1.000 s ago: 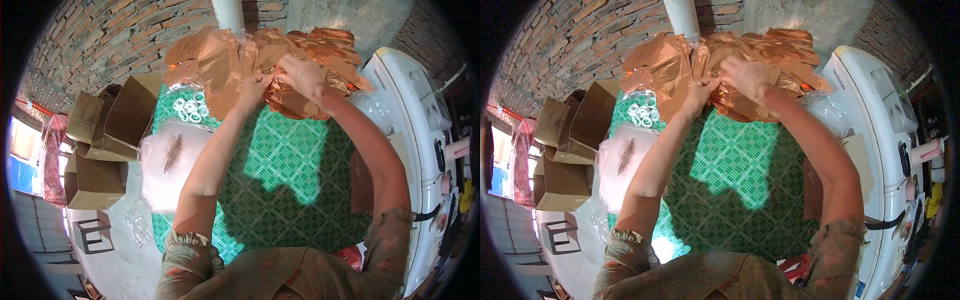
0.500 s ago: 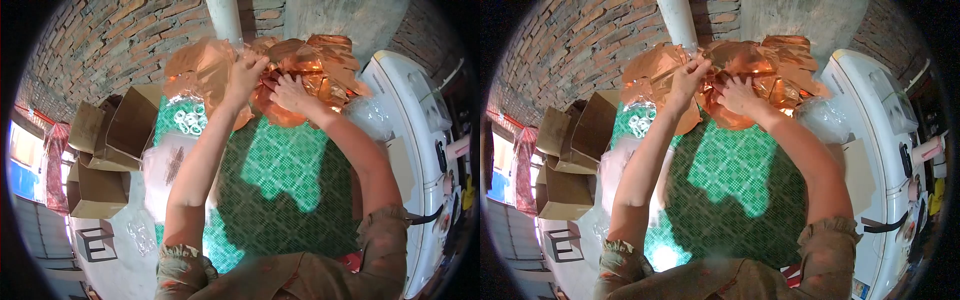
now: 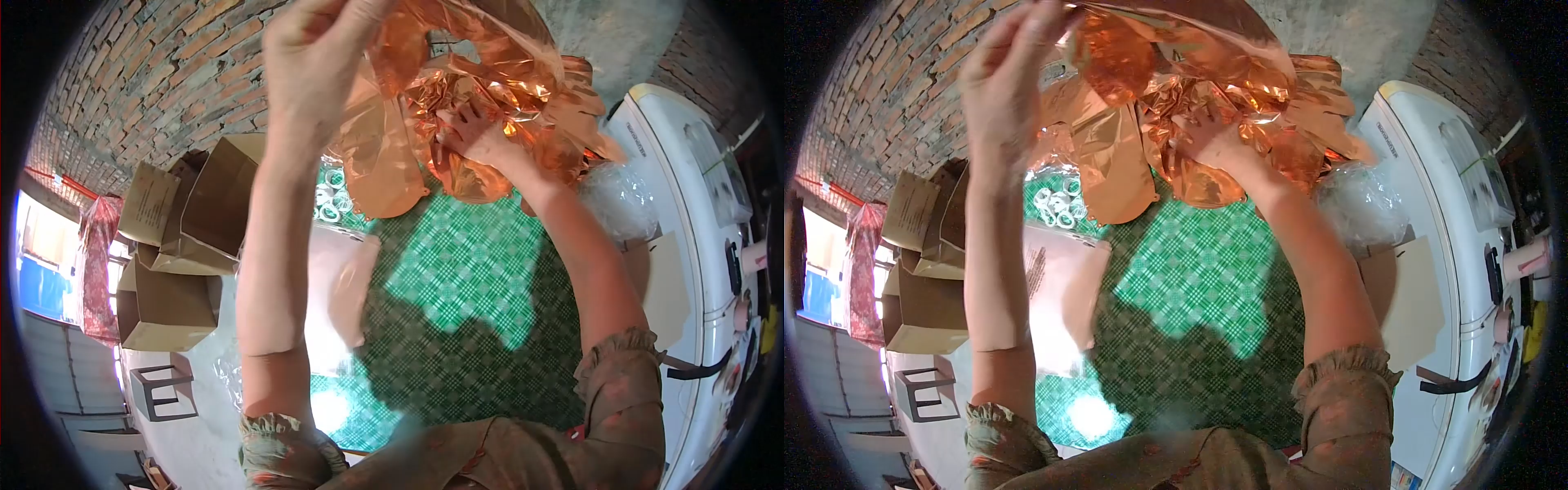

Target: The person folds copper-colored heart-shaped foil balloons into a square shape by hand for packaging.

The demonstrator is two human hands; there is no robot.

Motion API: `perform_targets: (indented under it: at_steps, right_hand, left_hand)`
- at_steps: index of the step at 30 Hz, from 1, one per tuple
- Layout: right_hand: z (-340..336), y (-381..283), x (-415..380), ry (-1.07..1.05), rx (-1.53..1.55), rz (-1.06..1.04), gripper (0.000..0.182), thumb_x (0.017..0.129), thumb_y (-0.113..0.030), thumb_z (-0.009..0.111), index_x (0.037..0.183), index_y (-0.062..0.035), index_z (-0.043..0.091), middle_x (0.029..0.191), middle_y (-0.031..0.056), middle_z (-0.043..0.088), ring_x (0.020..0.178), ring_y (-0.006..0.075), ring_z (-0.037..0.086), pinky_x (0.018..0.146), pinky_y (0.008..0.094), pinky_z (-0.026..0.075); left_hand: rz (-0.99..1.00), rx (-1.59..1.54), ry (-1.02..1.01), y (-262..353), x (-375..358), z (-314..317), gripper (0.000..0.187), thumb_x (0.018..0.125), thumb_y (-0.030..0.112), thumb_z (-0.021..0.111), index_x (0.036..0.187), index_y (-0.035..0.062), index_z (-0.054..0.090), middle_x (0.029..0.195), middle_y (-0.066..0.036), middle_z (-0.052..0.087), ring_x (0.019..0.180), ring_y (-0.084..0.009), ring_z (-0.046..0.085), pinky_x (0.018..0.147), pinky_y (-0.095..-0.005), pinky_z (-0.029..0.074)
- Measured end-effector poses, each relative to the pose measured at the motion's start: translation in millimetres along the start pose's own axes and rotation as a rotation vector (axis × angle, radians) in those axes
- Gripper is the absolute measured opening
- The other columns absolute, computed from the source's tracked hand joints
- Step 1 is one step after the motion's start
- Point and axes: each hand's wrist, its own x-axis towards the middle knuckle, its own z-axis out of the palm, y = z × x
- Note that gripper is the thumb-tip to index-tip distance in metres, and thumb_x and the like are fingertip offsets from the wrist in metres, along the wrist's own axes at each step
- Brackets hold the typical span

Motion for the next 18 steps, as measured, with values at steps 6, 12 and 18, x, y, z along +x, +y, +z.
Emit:
perform_targets:
  at_steps: [6, 12, 18]
  right_hand:
    - [2.7, 17.1, 5.7, 0.083, -0.071, -0.259, 0.071, 0.104, -0.065, 0.050, 0.163, -0.0248, 0.044, 0.171, 0.0104, 0.034, 0.160, 0.0413, 0.025, 0.128, 0.0611, 0.028]
    - [-1.5, 37.7, -13.5, 0.353, -0.024, -0.363, 0.074, 0.104, -0.065, 0.053, 0.164, -0.0218, 0.045, 0.172, 0.0135, 0.036, 0.161, 0.0362, 0.026, 0.130, 0.0587, 0.023]
    - [-54.9, 43.8, -48.8, 0.096, 0.046, -0.016, 0.069, 0.105, -0.055, 0.054, 0.162, -0.0168, 0.045, 0.171, 0.0160, 0.035, 0.161, 0.0365, 0.026, 0.127, 0.0603, 0.028]
  left_hand:
    - [0.105, 0.413, -0.254, 71.1, -83.7, -17.5, 0.018, 0.097, 0.014, 0.078, 0.108, 0.0002, 0.081, 0.104, -0.008, 0.078, 0.097, -0.0168, 0.072, 0.080, -0.0328, 0.058]
    - [-0.038, 0.382, -0.552, 97.3, -207.9, -23.7, 0.021, 0.089, 0.012, 0.081, 0.107, 0.0003, 0.080, 0.120, -0.016, 0.077, 0.122, -0.0376, 0.071, 0.099, -0.0455, 0.060]
    - [-0.317, 0.392, -0.441, 121.7, -328.8, -19.2, 0.017, 0.091, 0.008, 0.080, 0.106, 0.0004, 0.081, 0.123, -0.016, 0.076, 0.124, -0.0369, 0.070, 0.103, -0.0463, 0.057]
